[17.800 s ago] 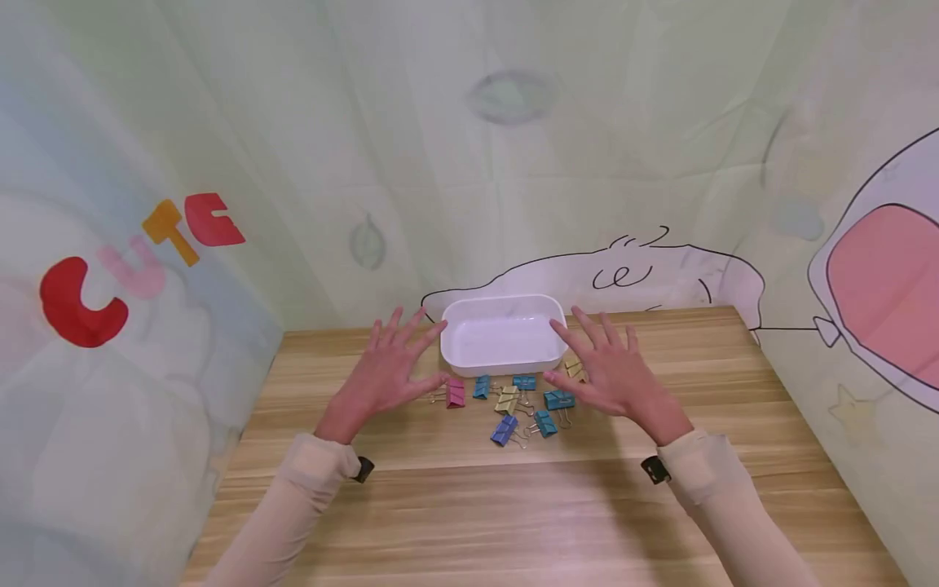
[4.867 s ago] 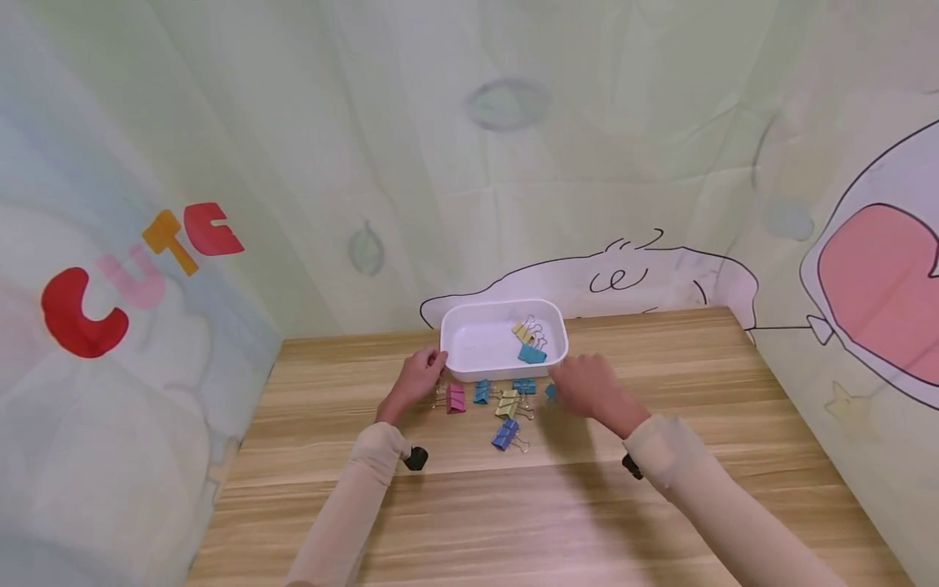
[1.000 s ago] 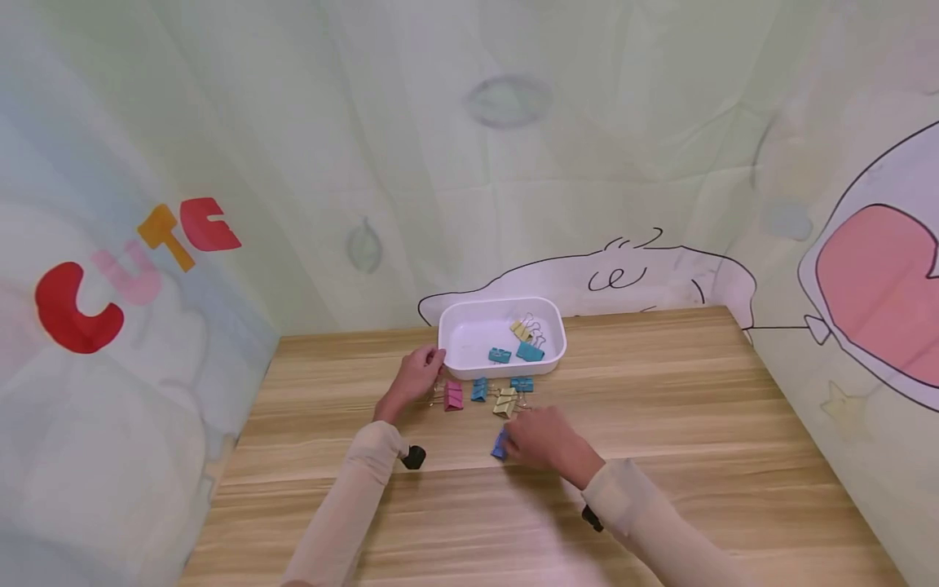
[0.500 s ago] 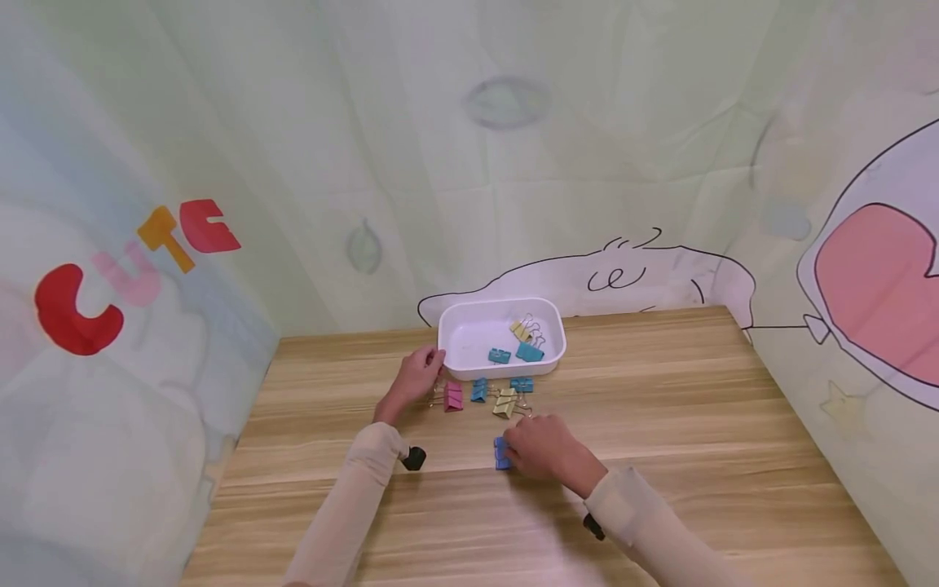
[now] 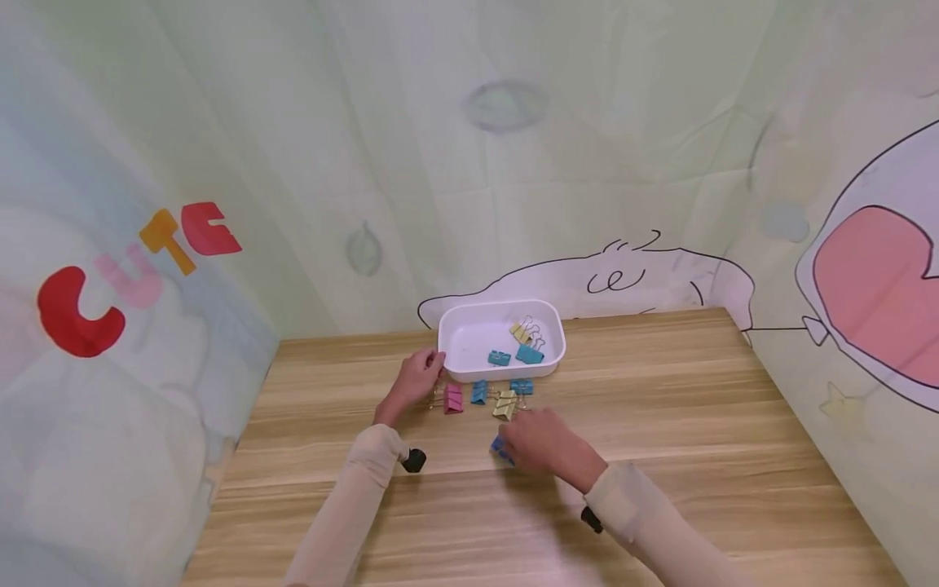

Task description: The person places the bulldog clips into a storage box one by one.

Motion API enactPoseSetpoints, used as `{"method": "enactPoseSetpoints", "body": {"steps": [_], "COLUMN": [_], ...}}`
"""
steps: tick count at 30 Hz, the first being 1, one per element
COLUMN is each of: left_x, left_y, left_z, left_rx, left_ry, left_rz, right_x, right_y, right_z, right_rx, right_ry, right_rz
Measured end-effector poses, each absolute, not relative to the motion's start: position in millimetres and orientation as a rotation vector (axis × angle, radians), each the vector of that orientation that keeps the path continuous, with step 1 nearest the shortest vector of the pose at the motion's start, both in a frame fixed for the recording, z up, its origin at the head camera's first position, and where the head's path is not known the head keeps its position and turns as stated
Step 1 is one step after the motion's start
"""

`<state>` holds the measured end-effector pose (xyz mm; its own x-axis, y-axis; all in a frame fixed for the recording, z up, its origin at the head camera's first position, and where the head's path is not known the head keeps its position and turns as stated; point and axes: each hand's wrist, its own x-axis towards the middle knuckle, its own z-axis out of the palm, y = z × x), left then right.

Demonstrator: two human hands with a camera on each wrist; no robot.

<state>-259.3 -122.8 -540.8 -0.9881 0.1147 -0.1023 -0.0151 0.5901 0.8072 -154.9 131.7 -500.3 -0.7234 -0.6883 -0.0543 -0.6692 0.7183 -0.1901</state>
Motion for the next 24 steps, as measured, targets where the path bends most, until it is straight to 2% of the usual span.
{"method": "enactPoseSetpoints", "body": {"steps": [6, 24], "left_x": [-260, -261], "left_y": [-122, -125], "left_z": [-540, -542], "left_rx": [0.085, 0.109], "left_ry": [2.678, 2.678], "left_rz": [1.355, 1.337], "right_x": [-169, -228], "right_y": [134, 119], "right_z": [-492, -430], "right_rx": [-1.108, -1.002], "right_ry": [2.810, 2.809], "right_rz": [-0.255, -0.300]}}
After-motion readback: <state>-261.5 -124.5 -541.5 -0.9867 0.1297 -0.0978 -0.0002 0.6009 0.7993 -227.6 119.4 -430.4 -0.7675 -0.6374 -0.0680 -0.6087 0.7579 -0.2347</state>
